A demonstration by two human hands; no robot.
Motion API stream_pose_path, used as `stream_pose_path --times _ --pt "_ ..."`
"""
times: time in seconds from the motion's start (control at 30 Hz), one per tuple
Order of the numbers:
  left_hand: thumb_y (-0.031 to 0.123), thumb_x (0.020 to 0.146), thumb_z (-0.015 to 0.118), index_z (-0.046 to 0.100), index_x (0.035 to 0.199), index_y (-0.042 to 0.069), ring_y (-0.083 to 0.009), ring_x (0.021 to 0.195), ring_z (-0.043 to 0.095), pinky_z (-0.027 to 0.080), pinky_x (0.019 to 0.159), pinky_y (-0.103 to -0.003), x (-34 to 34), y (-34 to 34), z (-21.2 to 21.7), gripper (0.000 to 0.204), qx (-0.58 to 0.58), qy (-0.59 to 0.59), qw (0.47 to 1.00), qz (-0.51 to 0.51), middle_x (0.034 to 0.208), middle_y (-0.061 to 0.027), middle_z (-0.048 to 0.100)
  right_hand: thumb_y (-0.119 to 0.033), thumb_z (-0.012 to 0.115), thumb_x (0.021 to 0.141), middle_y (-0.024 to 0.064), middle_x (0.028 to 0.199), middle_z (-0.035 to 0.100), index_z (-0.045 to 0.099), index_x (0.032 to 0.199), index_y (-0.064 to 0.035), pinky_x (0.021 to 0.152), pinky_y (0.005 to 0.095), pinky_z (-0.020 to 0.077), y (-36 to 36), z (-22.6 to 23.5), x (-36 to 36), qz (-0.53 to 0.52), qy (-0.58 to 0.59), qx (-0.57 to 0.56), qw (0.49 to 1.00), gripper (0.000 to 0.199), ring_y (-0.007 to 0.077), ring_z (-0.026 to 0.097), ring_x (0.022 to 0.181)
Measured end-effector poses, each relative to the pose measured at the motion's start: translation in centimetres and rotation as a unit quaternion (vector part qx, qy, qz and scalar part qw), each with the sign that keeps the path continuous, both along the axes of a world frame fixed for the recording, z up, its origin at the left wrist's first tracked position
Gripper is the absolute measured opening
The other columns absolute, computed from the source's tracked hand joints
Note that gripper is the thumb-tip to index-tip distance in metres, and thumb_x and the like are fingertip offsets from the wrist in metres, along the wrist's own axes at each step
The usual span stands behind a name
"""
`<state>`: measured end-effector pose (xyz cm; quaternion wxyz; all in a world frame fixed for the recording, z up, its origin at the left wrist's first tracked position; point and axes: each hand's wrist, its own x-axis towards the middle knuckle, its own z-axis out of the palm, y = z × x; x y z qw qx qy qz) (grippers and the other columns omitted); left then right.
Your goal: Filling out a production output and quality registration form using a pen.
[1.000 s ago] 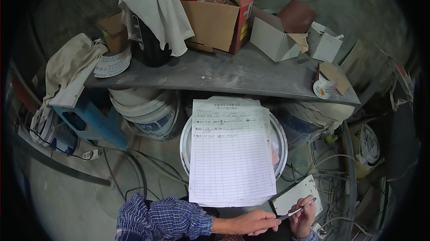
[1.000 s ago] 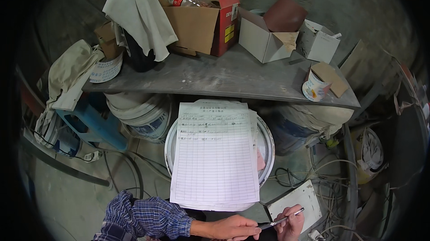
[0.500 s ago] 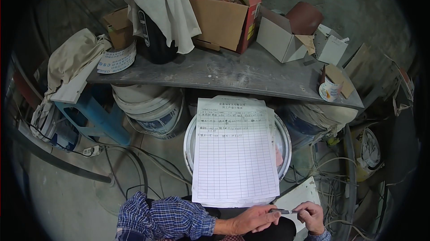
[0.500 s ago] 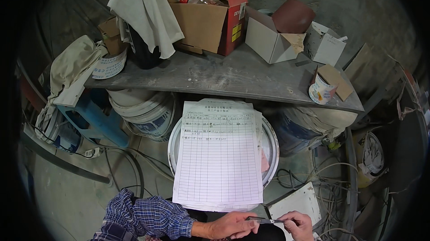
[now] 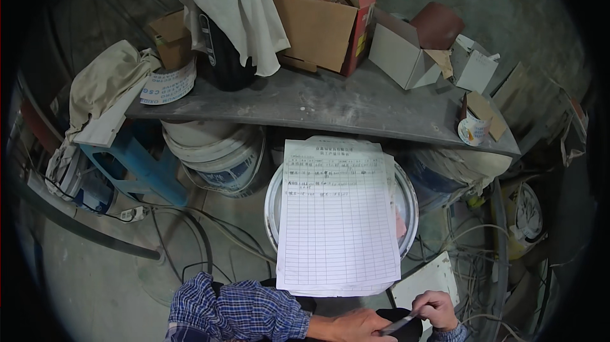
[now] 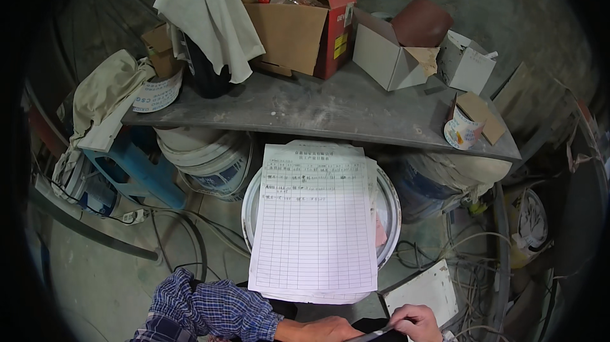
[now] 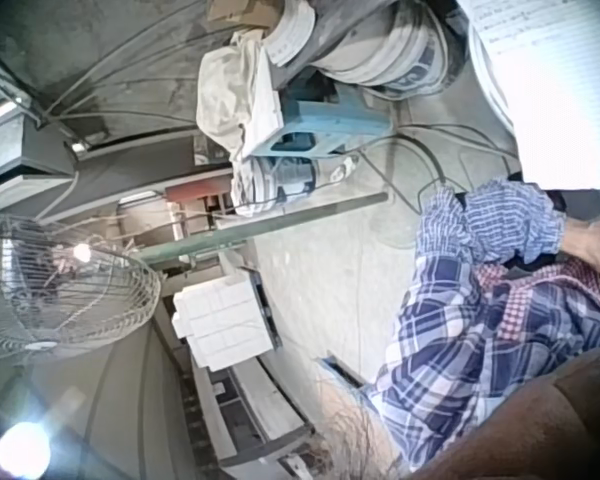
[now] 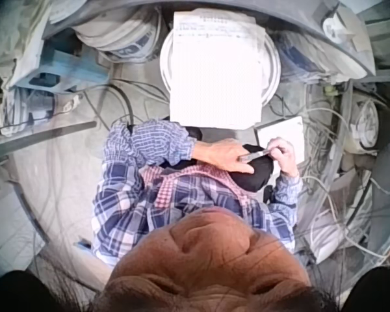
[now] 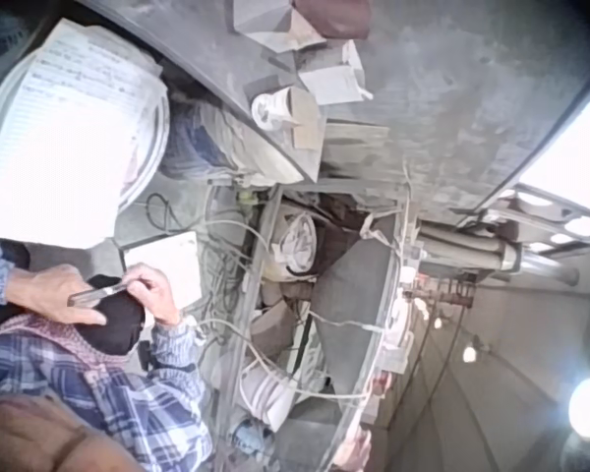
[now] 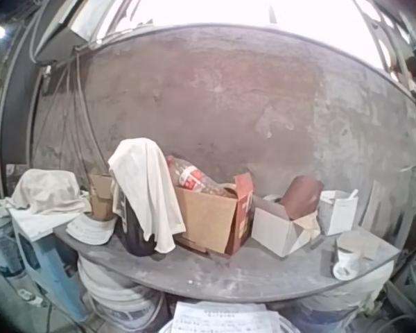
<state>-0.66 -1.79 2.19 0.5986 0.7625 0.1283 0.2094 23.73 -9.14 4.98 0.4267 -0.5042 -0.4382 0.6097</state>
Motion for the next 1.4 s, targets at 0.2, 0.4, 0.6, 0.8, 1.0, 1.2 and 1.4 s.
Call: stream_pose_path --times 0.2,0.4,0.6,0.8,1.0,1.2,1.4 --pt "0.038 0.091 0.069 0.058 0.061 0.006 -0.0276 0.040 0.044 0.031 0.043 -0.041 -0.6 1.7 1.5 0.045 0.006 0.043 0.997 -0.069 0.051 -0.0160 0.047 -0.008 0.069 0.090 0.0067 0.090 0.071 0.069 0.096 0.0016 0.076 0.0263 0.0507 0.4 -0.6 -1.2 0.091 -0.075 -0.064 0.991 0.012 0.0132 0.065 0.082" --pt "0.038 0.091 0.069 0.058 0.059 0.005 -0.0257 0.038 0.043 0.029 0.041 -0.040 -0.6 1.2 1.5 0.048 -0.023 0.019 0.999 0.023 0.050 -0.0158 0.047 -0.009 0.069 0.090 0.0090 0.092 0.073 0.071 0.098 0.0022 0.078 0.0277 0.0519 0.7 -1.2 -1.3 0.111 -0.069 -0.045 0.990 0.014 0.0155 0.067 0.084" --pt "0.037 0.094 0.064 0.064 0.069 0.006 -0.0270 0.039 0.048 0.034 0.040 -0.039 -0.6 1.9 1.1 0.039 0.057 0.046 0.997 -0.017 0.052 -0.0151 0.052 -0.006 0.071 0.088 0.0086 0.093 0.072 0.071 0.098 0.0019 0.077 0.0275 0.0521 0.6 -1.3 -1.4 0.104 -0.062 -0.057 0.991 0.013 0.0149 0.067 0.085" --pt "0.038 0.101 0.047 0.058 0.094 0.003 -0.0262 0.065 0.060 0.046 0.064 -0.038 -0.3 1.8 -4.3 0.038 -0.073 0.144 0.978 -0.133 0.073 -0.0158 0.060 -0.006 0.072 0.087 0.0088 0.094 0.072 0.070 0.100 0.0032 0.077 0.0268 0.0517 0.6 -1.3 -1.6 0.106 -0.042 -0.063 0.991 0.016 0.0133 0.066 0.085" --pt "0.048 0.104 0.043 0.059 0.095 0.004 -0.0209 0.064 0.056 0.046 0.065 -0.034 -0.2 2.3 -0.6 0.048 -0.140 0.142 0.973 -0.114 0.073 -0.0133 0.060 -0.015 0.069 0.091 0.0088 0.089 0.069 0.068 0.100 0.0044 0.072 0.0267 0.0503 0.8 -1.6 -1.2 0.131 -0.064 -0.046 0.988 0.021 0.0133 0.064 0.080" --pt "0.036 0.095 0.062 0.067 0.088 0.008 -0.0321 0.048 0.058 0.042 0.045 -0.041 -0.3 1.9 2.5 0.028 0.020 0.012 0.998 0.065 0.064 -0.0163 0.061 -0.024 0.059 0.092 0.0070 0.079 0.062 0.061 0.086 -0.0011 0.064 0.0299 0.0447 1.9 0.1 -2.8 0.126 -0.086 -0.021 0.988 0.024 0.0169 0.056 0.068" --pt "0.034 0.096 0.059 0.063 0.104 0.008 -0.0378 0.065 0.064 0.048 0.055 -0.045 -0.1 1.8 1.9 0.027 0.002 0.013 1.000 0.013 0.077 -0.0199 0.065 -0.032 0.058 0.092 0.0062 0.078 0.062 0.063 0.089 -0.0010 0.065 0.0307 0.0452 1.5 -0.5 -2.2 0.108 -0.062 -0.077 0.989 0.032 0.0172 0.056 0.070"
